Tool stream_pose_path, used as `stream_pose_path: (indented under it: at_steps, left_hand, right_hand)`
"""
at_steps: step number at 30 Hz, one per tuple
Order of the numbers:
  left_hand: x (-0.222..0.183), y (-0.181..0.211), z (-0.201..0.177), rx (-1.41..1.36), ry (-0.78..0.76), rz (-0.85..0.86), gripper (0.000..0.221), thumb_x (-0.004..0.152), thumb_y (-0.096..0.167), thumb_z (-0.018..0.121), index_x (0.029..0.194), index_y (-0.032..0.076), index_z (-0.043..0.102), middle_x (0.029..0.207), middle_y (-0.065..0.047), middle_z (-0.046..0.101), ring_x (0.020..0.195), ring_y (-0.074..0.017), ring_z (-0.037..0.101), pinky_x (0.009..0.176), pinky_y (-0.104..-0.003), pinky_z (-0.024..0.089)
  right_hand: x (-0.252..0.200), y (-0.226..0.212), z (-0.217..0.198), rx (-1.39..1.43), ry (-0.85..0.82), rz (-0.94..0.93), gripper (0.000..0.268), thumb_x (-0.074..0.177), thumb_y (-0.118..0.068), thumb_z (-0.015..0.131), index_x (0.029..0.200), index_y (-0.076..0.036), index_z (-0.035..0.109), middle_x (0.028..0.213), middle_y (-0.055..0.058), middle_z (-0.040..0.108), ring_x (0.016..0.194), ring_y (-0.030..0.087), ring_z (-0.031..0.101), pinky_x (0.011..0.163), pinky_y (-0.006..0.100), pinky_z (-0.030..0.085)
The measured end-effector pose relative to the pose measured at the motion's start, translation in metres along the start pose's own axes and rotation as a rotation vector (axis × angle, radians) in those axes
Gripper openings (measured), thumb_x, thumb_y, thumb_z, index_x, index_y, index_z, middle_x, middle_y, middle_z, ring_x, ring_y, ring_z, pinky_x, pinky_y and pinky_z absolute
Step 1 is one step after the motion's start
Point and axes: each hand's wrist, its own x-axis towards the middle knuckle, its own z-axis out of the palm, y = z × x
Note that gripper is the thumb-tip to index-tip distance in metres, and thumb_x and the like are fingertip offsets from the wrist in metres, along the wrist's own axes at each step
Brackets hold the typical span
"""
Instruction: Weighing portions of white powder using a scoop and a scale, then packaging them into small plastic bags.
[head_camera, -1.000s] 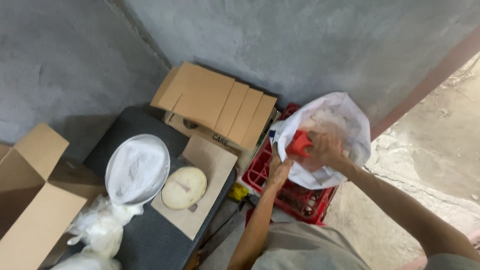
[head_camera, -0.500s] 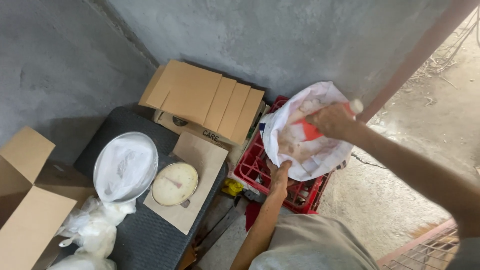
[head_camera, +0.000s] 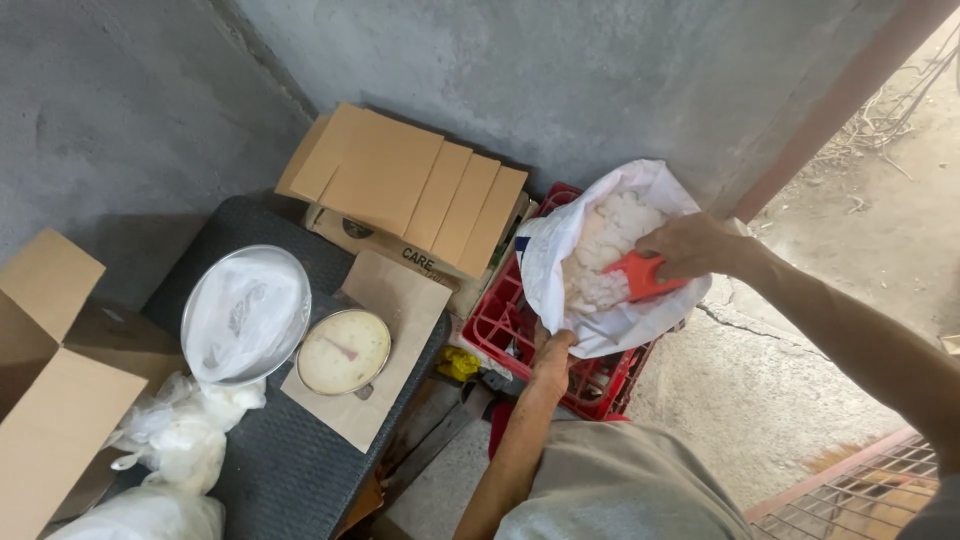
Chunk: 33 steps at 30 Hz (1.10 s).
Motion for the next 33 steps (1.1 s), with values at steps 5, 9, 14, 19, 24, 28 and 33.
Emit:
stream_pose_path:
  at_steps: [5, 9, 14, 19, 24, 28, 33]
  left_hand:
    - [-0.011, 0.010, 0.007, 0.215, 0.078, -0.076, 0.088, 0.084, 0.004, 0.055, 0.162, 0.019, 0.015, 0.139, -0.015, 0.053, 0.117, -0.0265, 0.062, 0.099, -0.040, 0.056]
    - [-0.005, 0.007, 0.003, 0.312, 0.107, -0.012, 0.095, 0.084, 0.002, 0.055, 0.164, 0.019, 0.008, 0.151, -0.009, 0.048, 0.132, -0.0212, 0.053, 0.114, -0.036, 0.037]
    - [-0.004, 0.014, 0.005, 0.246, 0.093, -0.094, 0.092, 0.083, 0.004, 0.056, 0.163, 0.019, 0.013, 0.148, -0.011, 0.050, 0.129, -0.0263, 0.054, 0.112, -0.040, 0.042]
    - [0.000, 0.009, -0.004, 0.219, 0.041, 0.045, 0.083, 0.080, -0.001, 0.055, 0.158, 0.014, 0.031, 0.141, -0.011, 0.056, 0.123, -0.0247, 0.057, 0.108, -0.037, 0.042]
    - [0.006, 0.011, -0.005, 0.231, -0.029, 0.154, 0.071, 0.076, -0.006, 0.051, 0.146, 0.005, 0.053, 0.119, -0.012, 0.063, 0.107, -0.0255, 0.059, 0.099, -0.038, 0.045]
    - [0.027, 0.007, -0.002, 0.100, -0.132, 0.169, 0.063, 0.077, -0.007, 0.050, 0.140, -0.001, 0.056, 0.114, -0.011, 0.064, 0.102, -0.0264, 0.059, 0.093, -0.041, 0.047]
    - [0.021, 0.041, 0.034, 0.208, -0.030, 0.081, 0.071, 0.080, -0.004, 0.054, 0.148, 0.012, 0.040, 0.128, -0.004, 0.060, 0.118, -0.0205, 0.058, 0.105, -0.036, 0.044]
  right_hand:
    - [-0.002, -0.022, 0.022, 0.261, 0.042, -0.009, 0.037, 0.087, -0.051, 0.071, 0.113, -0.026, 0.065, 0.082, -0.005, 0.067, 0.070, 0.011, 0.065, 0.064, 0.030, 0.056]
    - [0.014, -0.035, 0.035, 0.272, 0.150, -0.043, 0.037, 0.087, -0.050, 0.070, 0.116, -0.027, 0.067, 0.081, -0.005, 0.069, 0.069, 0.011, 0.065, 0.063, 0.030, 0.056]
    - [0.002, -0.018, -0.008, 0.107, 0.013, 0.055, 0.037, 0.089, -0.044, 0.072, 0.122, -0.029, 0.065, 0.084, -0.002, 0.069, 0.073, 0.013, 0.065, 0.066, 0.031, 0.056]
    - [0.003, -0.016, -0.017, 0.075, 0.020, -0.034, 0.034, 0.082, -0.039, 0.078, 0.113, -0.027, 0.068, 0.085, -0.005, 0.070, 0.081, 0.011, 0.062, 0.072, 0.034, 0.051]
    - [0.039, -0.020, 0.032, 0.129, 0.022, -0.083, 0.029, 0.085, -0.043, 0.076, 0.104, -0.024, 0.068, 0.087, -0.002, 0.070, 0.082, 0.013, 0.061, 0.074, 0.033, 0.053]
    - [0.041, -0.025, 0.069, 0.252, 0.171, 0.048, 0.031, 0.083, -0.045, 0.079, 0.100, -0.022, 0.068, 0.085, -0.002, 0.071, 0.071, 0.014, 0.063, 0.066, 0.033, 0.054]
    - [0.028, -0.044, 0.057, 0.330, 0.247, 0.253, 0.032, 0.082, -0.046, 0.081, 0.100, -0.022, 0.070, 0.080, -0.003, 0.073, 0.064, 0.014, 0.064, 0.058, 0.032, 0.054]
